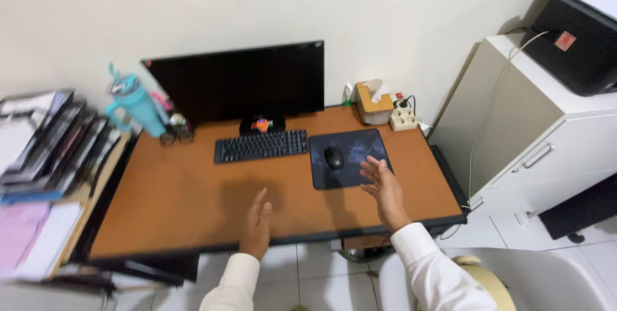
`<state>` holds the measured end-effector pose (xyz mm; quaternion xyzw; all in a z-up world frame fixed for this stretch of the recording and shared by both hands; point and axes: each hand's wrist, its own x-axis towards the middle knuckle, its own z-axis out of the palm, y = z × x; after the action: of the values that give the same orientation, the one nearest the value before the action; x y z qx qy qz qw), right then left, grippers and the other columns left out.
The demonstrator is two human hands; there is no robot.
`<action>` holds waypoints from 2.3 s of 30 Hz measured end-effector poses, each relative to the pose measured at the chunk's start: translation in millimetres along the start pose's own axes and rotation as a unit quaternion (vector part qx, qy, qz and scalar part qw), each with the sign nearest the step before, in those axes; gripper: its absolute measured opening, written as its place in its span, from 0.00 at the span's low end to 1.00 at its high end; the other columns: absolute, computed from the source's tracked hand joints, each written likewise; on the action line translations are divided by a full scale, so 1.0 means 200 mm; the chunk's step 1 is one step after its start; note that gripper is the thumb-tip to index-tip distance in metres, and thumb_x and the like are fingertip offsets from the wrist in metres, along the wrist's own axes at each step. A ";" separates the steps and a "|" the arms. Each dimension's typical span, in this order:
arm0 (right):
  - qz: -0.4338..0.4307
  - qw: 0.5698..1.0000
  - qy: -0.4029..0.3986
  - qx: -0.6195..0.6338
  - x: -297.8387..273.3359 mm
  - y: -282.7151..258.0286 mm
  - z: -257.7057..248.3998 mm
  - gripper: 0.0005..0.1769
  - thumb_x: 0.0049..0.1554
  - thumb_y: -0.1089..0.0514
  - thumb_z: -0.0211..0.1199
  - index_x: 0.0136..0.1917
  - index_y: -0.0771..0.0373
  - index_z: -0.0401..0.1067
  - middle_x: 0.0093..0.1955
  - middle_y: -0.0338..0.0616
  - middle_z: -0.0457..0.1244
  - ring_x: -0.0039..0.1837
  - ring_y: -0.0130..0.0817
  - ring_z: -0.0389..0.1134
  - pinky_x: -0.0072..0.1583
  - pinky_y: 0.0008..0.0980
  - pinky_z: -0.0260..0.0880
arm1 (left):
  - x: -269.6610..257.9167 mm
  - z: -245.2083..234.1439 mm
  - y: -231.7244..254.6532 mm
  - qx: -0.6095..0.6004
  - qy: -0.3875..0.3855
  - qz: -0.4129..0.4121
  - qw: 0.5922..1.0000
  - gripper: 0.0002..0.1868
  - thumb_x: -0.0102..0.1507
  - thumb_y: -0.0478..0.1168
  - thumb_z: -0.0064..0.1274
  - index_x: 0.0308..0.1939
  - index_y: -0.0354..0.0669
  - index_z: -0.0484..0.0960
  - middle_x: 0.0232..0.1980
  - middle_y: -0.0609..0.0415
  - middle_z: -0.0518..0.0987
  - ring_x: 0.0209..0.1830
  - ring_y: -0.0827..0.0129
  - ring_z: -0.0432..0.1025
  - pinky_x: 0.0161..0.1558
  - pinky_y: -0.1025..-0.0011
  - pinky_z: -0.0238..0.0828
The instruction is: The person is tidying up a desk by organizing items like a mouse pad, keyboard, sticky notes, and a chair.
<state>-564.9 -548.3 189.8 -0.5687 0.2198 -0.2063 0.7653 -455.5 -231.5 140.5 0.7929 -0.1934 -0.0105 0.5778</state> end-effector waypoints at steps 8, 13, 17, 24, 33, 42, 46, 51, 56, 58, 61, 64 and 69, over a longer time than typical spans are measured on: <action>0.047 0.997 -0.037 -0.044 -0.53 0.03 -0.20 0.37 0.65 0.35 0.38 0.76 0.61 0.60 0.75 0.51 0.60 0.74 0.42 0.61 0.68 0.45 0.63 | -0.70 -0.04 0.24 0.041 0.026 -0.105 0.993 0.28 0.70 0.52 0.37 0.71 0.47 0.70 0.74 0.47 0.70 0.76 0.56 0.61 0.72 0.63 0.55; 0.039 0.996 -0.064 -0.041 -0.69 0.01 -0.12 0.36 0.65 0.37 0.40 0.75 0.62 0.61 0.74 0.51 0.61 0.74 0.42 0.61 0.69 0.45 0.64 | -0.94 -0.16 0.26 0.032 0.057 -0.077 0.995 0.27 0.70 0.52 0.38 0.69 0.45 0.73 0.71 0.46 0.74 0.74 0.56 0.66 0.71 0.63 0.57; 0.031 0.993 -0.086 -0.078 -0.84 0.10 -0.06 0.34 0.66 0.39 0.41 0.74 0.63 0.64 0.72 0.51 0.63 0.73 0.42 0.64 0.67 0.42 0.66 | -1.12 -0.33 0.26 0.060 0.070 -0.129 0.987 0.26 0.70 0.52 0.37 0.68 0.46 0.75 0.70 0.47 0.75 0.72 0.57 0.67 0.70 0.63 0.59; 0.054 0.989 -0.120 -0.067 -1.09 0.44 0.11 0.32 0.67 0.41 0.44 0.73 0.64 0.66 0.71 0.53 0.64 0.70 0.44 0.65 0.64 0.41 0.67 | -1.56 -0.80 0.19 0.094 0.168 -0.147 0.970 0.24 0.71 0.48 0.36 0.65 0.42 0.78 0.66 0.45 0.78 0.69 0.55 0.70 0.69 0.63 0.61; -0.027 0.985 -0.135 -0.106 -1.79 0.48 0.58 0.31 0.66 0.43 0.43 0.73 0.63 0.65 0.69 0.51 0.65 0.69 0.41 0.64 0.63 0.41 0.69 | -2.06 -1.42 0.29 0.091 0.186 -0.086 0.975 0.22 0.72 0.49 0.40 0.64 0.44 0.78 0.64 0.45 0.79 0.68 0.56 0.71 0.66 0.61 0.64; 0.006 0.964 -0.178 -0.196 -2.48 0.63 0.94 0.26 0.61 0.50 0.59 0.69 0.63 0.68 0.55 0.47 0.69 0.55 0.34 0.70 0.53 0.34 0.72 | -2.64 -2.38 0.28 0.576 0.224 -0.270 0.738 0.39 0.58 0.63 0.59 0.72 0.60 0.74 0.77 0.49 0.69 0.76 0.52 0.67 0.69 0.46 0.64; 0.070 0.941 -0.233 -0.238 -2.79 0.61 1.10 0.26 0.60 0.51 0.60 0.70 0.60 0.66 0.52 0.40 0.69 0.52 0.30 0.72 0.52 0.30 0.74 | -2.98 -2.74 -0.28 0.458 0.292 -0.374 0.752 0.58 0.46 0.68 0.67 0.77 0.63 0.60 0.77 0.36 0.58 0.73 0.37 0.57 0.61 0.37 0.56; 0.110 0.906 -0.327 -0.245 -2.91 0.80 1.03 0.22 0.60 0.54 0.60 0.65 0.63 0.69 0.48 0.39 0.68 0.46 0.27 0.69 0.47 0.29 0.69 | -3.10 -2.76 -0.35 0.398 0.204 -0.467 0.763 0.72 0.41 0.68 0.71 0.84 0.77 0.44 0.77 0.29 0.58 0.71 0.34 0.64 0.68 0.45 0.63; 0.151 0.895 -0.305 -0.289 -2.95 0.88 0.86 0.19 0.60 0.54 0.60 0.62 0.65 0.72 0.47 0.39 0.69 0.45 0.27 0.69 0.47 0.27 0.70 | -3.02 -2.57 -0.25 0.346 0.309 -0.480 0.744 0.64 0.51 0.57 0.67 0.88 0.76 0.48 0.73 0.25 0.67 0.68 0.31 0.70 0.68 0.44 0.67; 0.150 0.891 -0.313 -0.293 -2.97 0.94 0.86 0.18 0.60 0.55 0.60 0.61 0.66 0.73 0.47 0.39 0.70 0.45 0.28 0.70 0.48 0.26 0.71 | -3.01 -2.48 -0.20 0.338 0.335 -0.493 0.728 0.62 0.54 0.55 0.66 0.88 0.75 0.49 0.73 0.26 0.67 0.67 0.30 0.71 0.67 0.44 0.68; 0.127 0.888 -0.317 -0.308 -3.05 0.96 0.93 0.19 0.61 0.55 0.61 0.61 0.69 0.73 0.47 0.45 0.71 0.47 0.30 0.71 0.51 0.29 0.75 | -2.99 -2.34 -0.15 0.348 0.362 -0.505 0.702 0.61 0.54 0.55 0.69 0.85 0.77 0.46 0.76 0.28 0.58 0.67 0.30 0.66 0.61 0.43 0.65; 0.013 0.860 -0.425 -0.283 -3.23 0.90 1.01 0.23 0.57 0.59 0.59 0.64 0.70 0.70 0.52 0.47 0.74 0.53 0.34 0.76 0.58 0.30 0.76 | -2.96 -2.16 -0.02 0.322 0.362 -0.541 0.687 0.61 0.56 0.56 0.67 0.84 0.74 0.40 0.75 0.27 0.56 0.69 0.29 0.62 0.59 0.41 0.65; -0.112 0.731 -0.550 -0.388 -3.52 1.06 1.08 0.40 0.61 0.60 0.61 0.82 0.65 0.49 0.80 0.64 0.47 0.78 0.59 0.53 0.72 0.49 0.60 | -2.89 -1.88 0.22 0.220 0.374 -0.528 0.730 0.57 0.63 0.54 0.59 0.86 0.67 0.35 0.77 0.19 0.53 0.68 0.28 0.66 0.67 0.45 0.65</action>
<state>-1003.8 75.9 113.0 -0.8508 -0.2439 0.1620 0.4363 -912.6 283.7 185.9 0.8119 0.4915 0.0265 0.3140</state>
